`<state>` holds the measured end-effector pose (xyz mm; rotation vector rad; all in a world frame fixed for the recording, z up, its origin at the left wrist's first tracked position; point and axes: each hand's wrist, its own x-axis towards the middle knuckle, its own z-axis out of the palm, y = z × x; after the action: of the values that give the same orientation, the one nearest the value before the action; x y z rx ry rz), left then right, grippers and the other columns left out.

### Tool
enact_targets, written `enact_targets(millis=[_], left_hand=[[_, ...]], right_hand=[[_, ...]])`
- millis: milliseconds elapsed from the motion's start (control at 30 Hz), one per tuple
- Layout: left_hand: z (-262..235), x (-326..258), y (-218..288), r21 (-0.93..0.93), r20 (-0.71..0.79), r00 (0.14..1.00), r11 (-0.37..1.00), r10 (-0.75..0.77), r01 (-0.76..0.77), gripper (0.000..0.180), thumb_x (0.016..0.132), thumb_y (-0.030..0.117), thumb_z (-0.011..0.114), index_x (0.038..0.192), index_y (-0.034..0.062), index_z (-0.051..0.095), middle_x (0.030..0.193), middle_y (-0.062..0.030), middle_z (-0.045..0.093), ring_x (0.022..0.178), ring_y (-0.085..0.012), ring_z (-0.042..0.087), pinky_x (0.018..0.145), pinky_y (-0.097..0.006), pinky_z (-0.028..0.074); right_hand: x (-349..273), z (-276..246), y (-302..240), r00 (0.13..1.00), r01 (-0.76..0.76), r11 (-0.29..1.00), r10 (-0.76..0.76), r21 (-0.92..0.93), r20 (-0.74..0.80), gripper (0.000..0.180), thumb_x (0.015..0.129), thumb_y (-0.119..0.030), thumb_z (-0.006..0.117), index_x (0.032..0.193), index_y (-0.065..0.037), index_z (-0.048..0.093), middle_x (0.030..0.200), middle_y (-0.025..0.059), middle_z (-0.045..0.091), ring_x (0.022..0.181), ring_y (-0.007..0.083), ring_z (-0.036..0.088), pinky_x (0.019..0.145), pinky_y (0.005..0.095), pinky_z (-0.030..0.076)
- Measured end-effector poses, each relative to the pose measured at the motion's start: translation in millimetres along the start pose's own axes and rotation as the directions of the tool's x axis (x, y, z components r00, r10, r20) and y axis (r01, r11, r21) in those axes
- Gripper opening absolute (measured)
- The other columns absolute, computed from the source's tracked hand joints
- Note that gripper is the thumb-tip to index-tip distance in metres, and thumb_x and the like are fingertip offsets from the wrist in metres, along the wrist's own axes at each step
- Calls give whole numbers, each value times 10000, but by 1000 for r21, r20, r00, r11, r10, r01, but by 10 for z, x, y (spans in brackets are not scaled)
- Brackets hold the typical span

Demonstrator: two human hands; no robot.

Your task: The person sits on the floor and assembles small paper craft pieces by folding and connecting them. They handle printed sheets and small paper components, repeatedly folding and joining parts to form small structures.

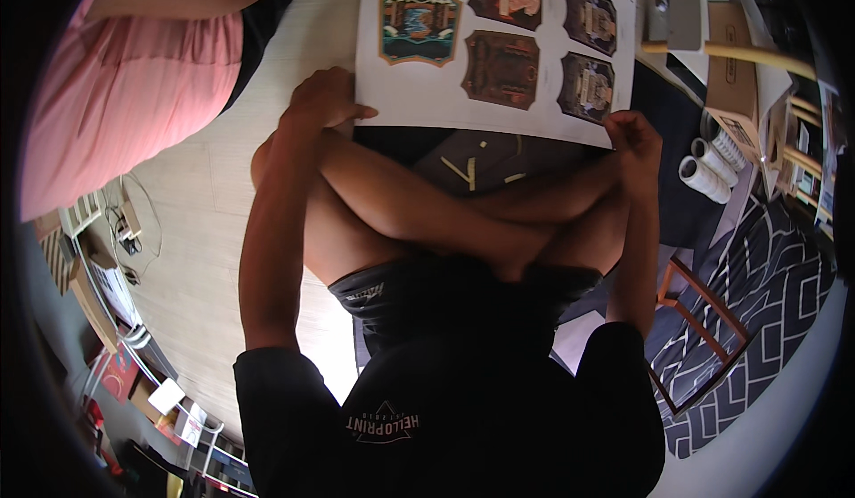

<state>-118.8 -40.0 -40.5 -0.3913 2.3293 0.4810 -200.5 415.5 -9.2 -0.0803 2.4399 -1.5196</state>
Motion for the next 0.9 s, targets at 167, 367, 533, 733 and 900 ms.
enact_targets(millis=[167,367,533,733,900], left_hand=[[-118,-81,184,-64,65,994,993,-90,95,468,679,338,893,967,23,703,957,-154,733,935,-324,704,818,-423,534],[77,-172,149,127,-286,958,992,25,12,679,639,345,915,1151,25,605,1087,-178,677,997,-329,660,859,-421,530],[214,-234,697,149,-596,756,962,271,-227,559,681,235,880,1134,40,616,1033,-166,628,1040,-360,599,892,-446,515],[748,-88,2110,141,-571,580,765,581,-628,337,827,220,774,1052,6,642,1084,-182,640,1045,-386,593,911,-463,476],[1177,104,2997,45,-490,488,580,722,-813,251,855,115,696,1091,40,653,1122,-130,628,1082,-348,588,937,-455,450]], right_hand=[[-68,-537,119,997,-82,995,81,65,19,101,925,-43,689,1009,9,670,920,21,677,862,71,607,786,209,480],[246,-1105,620,968,-150,989,148,-8,204,160,917,-67,677,1055,12,683,988,41,675,949,96,601,859,249,480],[363,-1289,969,813,-439,898,413,-33,410,214,950,-210,640,1051,-35,709,1016,27,678,914,81,563,812,236,432],[345,-1269,1129,745,-607,782,498,141,443,310,974,-311,616,1013,-33,747,833,-20,598,723,58,447,656,203,384],[311,-1191,1287,784,-575,775,428,264,449,366,976,-370,615,978,-32,755,799,-20,578,661,66,423,613,212,367]])
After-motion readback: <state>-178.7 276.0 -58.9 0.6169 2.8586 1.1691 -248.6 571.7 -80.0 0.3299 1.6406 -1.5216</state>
